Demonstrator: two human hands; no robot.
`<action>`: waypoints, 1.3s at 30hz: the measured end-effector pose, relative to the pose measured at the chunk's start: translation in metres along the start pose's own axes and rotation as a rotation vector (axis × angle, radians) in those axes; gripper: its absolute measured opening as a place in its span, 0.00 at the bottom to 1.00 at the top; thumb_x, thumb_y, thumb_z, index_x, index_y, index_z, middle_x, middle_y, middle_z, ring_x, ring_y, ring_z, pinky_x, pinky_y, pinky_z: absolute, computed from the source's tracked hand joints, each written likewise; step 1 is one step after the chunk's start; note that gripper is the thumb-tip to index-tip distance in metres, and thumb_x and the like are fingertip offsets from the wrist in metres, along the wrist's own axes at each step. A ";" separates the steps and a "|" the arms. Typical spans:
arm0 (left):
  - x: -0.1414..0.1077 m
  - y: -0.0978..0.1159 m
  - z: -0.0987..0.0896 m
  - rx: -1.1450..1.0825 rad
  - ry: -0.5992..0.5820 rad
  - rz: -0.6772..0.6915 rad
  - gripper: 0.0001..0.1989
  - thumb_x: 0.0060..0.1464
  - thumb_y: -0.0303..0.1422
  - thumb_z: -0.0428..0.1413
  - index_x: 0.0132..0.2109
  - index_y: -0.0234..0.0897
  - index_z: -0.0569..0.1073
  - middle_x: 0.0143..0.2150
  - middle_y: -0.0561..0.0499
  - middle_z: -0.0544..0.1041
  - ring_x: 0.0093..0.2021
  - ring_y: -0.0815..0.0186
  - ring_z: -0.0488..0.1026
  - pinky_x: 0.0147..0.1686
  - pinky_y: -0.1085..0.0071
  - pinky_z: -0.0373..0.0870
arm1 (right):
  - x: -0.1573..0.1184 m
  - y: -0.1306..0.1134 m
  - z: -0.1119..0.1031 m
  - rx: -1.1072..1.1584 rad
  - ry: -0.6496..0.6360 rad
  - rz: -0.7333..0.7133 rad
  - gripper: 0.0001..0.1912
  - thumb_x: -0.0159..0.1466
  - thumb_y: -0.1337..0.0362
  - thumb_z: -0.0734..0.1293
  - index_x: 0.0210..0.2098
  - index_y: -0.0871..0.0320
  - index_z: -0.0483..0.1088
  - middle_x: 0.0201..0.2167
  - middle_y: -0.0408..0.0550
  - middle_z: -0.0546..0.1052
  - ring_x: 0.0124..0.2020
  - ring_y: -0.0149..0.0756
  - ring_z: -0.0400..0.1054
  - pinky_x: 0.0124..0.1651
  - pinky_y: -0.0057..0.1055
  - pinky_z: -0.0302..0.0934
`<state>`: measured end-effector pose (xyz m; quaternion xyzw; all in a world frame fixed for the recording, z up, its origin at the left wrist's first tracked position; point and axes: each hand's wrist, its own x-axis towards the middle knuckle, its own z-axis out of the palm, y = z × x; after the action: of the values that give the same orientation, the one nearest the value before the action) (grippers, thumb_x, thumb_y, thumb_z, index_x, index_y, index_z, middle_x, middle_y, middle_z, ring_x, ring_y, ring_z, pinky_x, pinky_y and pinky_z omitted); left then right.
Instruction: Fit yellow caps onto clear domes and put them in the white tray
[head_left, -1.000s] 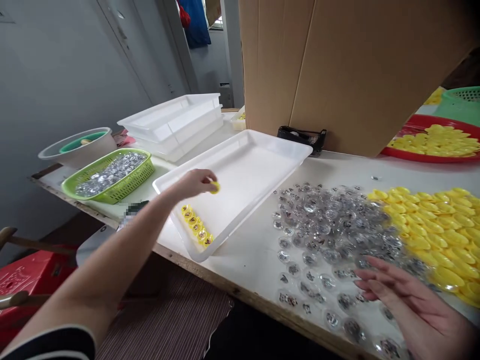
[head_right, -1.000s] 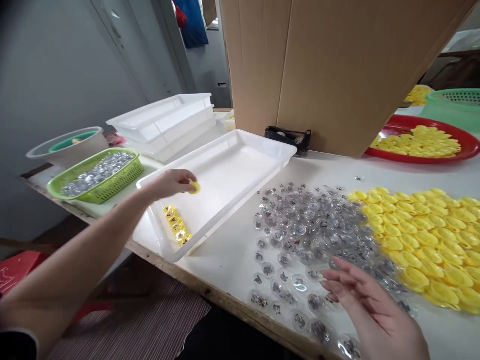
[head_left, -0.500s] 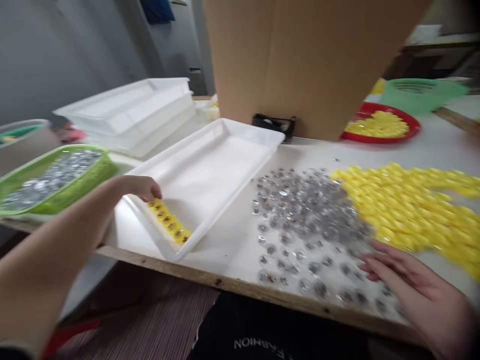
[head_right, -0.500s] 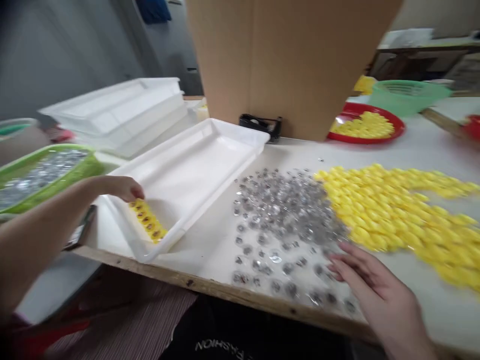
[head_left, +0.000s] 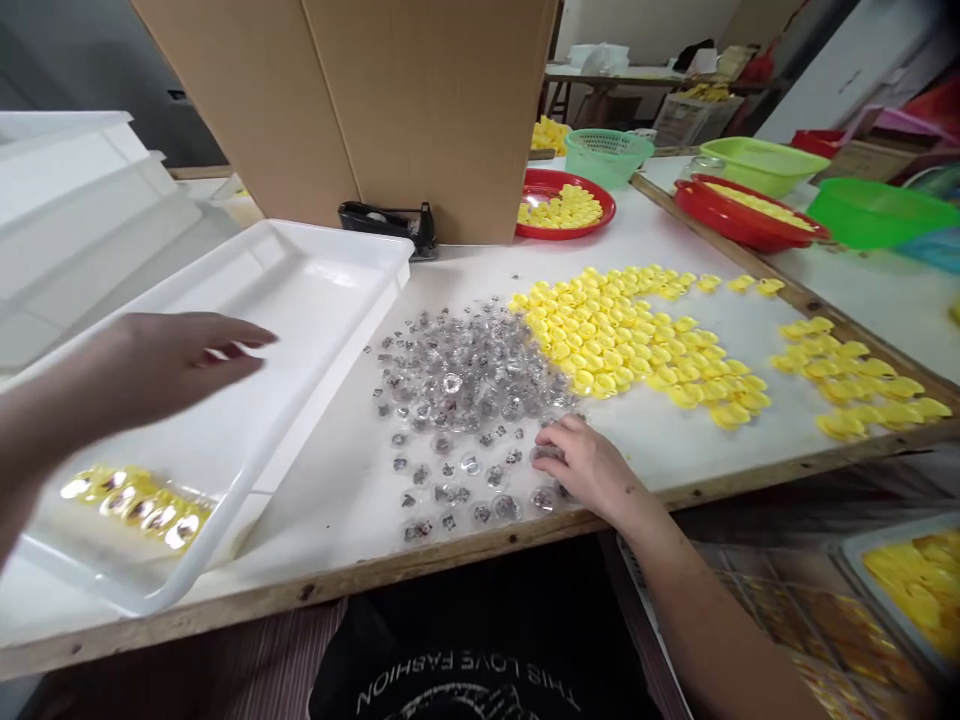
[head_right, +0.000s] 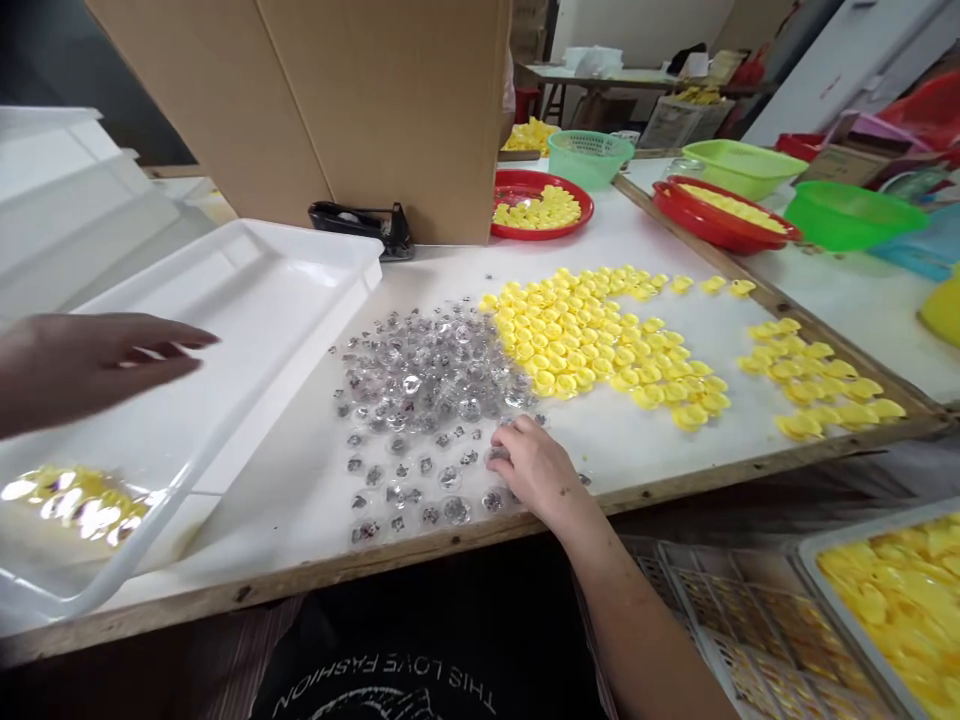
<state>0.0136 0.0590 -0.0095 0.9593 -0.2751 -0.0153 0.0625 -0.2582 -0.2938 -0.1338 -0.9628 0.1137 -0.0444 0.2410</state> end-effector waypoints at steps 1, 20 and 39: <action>-0.002 0.041 0.003 -0.069 -0.021 0.089 0.25 0.48 0.48 0.51 0.49 0.39 0.74 0.34 0.59 0.77 0.34 0.70 0.70 0.42 0.72 0.62 | 0.000 -0.001 0.000 0.048 0.000 -0.010 0.02 0.57 0.69 0.68 0.31 0.56 0.71 0.32 0.44 0.68 0.34 0.35 0.66 0.37 0.32 0.59; 0.073 0.398 0.148 0.008 -0.068 0.771 0.14 0.44 0.34 0.61 0.40 0.32 0.77 0.45 0.40 0.71 0.47 0.50 0.66 0.41 0.60 0.68 | -0.002 -0.002 0.022 0.468 0.197 -0.193 0.04 0.56 0.72 0.66 0.29 0.58 0.70 0.31 0.48 0.75 0.34 0.37 0.69 0.37 0.31 0.61; -0.011 0.239 0.098 -0.975 -0.403 0.400 0.18 0.48 0.30 0.59 0.48 0.36 0.71 0.28 0.55 0.70 0.26 0.73 0.64 0.25 0.76 0.60 | -0.006 -0.013 0.012 1.143 0.416 0.151 0.07 0.60 0.61 0.68 0.32 0.57 0.65 0.22 0.41 0.75 0.23 0.33 0.73 0.27 0.29 0.70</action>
<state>-0.1276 -0.1473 -0.0763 0.7266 -0.4191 -0.3114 0.4465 -0.2600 -0.2760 -0.1381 -0.6415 0.1846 -0.2684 0.6945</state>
